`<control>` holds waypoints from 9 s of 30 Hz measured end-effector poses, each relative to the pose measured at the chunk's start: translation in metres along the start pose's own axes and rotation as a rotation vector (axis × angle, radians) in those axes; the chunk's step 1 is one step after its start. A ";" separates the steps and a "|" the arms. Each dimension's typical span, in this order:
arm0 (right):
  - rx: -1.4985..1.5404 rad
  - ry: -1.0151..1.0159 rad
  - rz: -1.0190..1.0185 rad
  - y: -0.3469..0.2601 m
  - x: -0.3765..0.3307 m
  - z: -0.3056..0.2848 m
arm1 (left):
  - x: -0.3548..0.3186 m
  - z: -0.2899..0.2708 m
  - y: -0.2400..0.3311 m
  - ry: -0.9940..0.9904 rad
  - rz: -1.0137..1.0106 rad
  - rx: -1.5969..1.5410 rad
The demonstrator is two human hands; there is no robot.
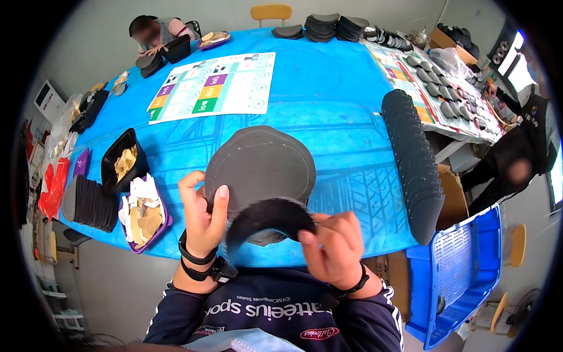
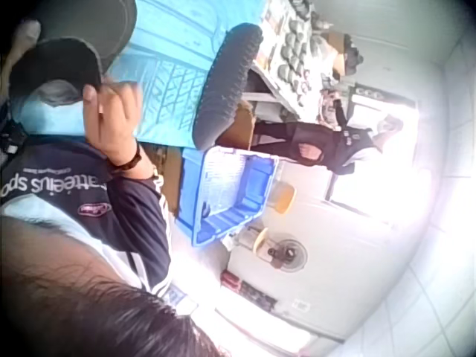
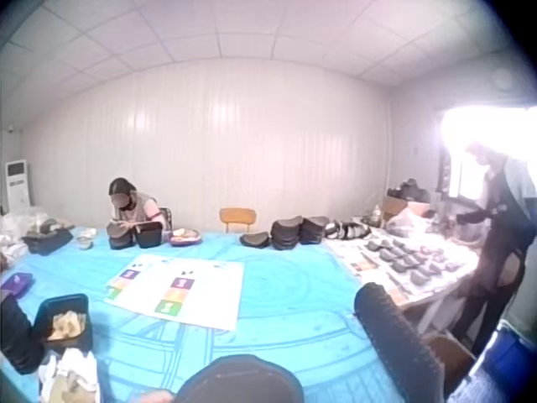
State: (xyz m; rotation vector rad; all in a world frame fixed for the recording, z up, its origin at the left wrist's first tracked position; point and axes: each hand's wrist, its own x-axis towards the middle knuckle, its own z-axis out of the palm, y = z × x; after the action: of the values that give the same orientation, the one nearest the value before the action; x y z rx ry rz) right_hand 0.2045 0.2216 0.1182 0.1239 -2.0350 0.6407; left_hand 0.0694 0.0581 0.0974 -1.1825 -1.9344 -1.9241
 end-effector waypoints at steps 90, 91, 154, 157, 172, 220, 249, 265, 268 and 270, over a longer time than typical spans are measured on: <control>-0.316 -0.096 -0.299 -0.030 0.089 -0.009 | 0.064 -0.013 0.068 -0.077 0.109 -0.178; -0.289 -0.085 -0.297 -0.030 0.093 -0.005 | 0.070 -0.010 0.056 -0.041 0.128 -0.296; -0.018 0.314 -0.221 0.034 0.079 -0.016 | 0.079 -0.005 0.021 0.364 0.194 -0.433; 0.067 0.313 -0.266 0.040 0.074 -0.012 | 0.080 -0.006 0.016 0.381 0.221 -0.498; 0.752 0.081 0.309 0.013 0.082 0.049 | 0.052 0.037 0.025 0.197 -0.264 -1.134; 0.243 -0.264 -0.032 0.012 0.090 0.017 | 0.073 -0.020 0.036 -0.310 0.028 0.013; 0.538 -0.177 -0.223 0.014 0.077 0.037 | 0.058 -0.025 0.070 -0.295 0.244 0.184; 0.294 -0.581 -0.187 -0.010 0.086 0.016 | 0.010 -0.073 0.071 0.046 0.192 0.398; 0.389 -0.601 -0.189 -0.024 0.080 0.017 | 0.011 -0.048 0.070 0.114 0.309 0.336; 0.439 -0.610 -0.177 -0.025 0.077 0.017 | 0.015 -0.042 0.070 0.093 0.548 0.365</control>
State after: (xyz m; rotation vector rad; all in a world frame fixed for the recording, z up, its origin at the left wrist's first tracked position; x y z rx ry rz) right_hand 0.1590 0.2048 0.1855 0.8350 -2.3801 1.0159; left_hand 0.0858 0.0160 0.1671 -1.3045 -1.5981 -1.2643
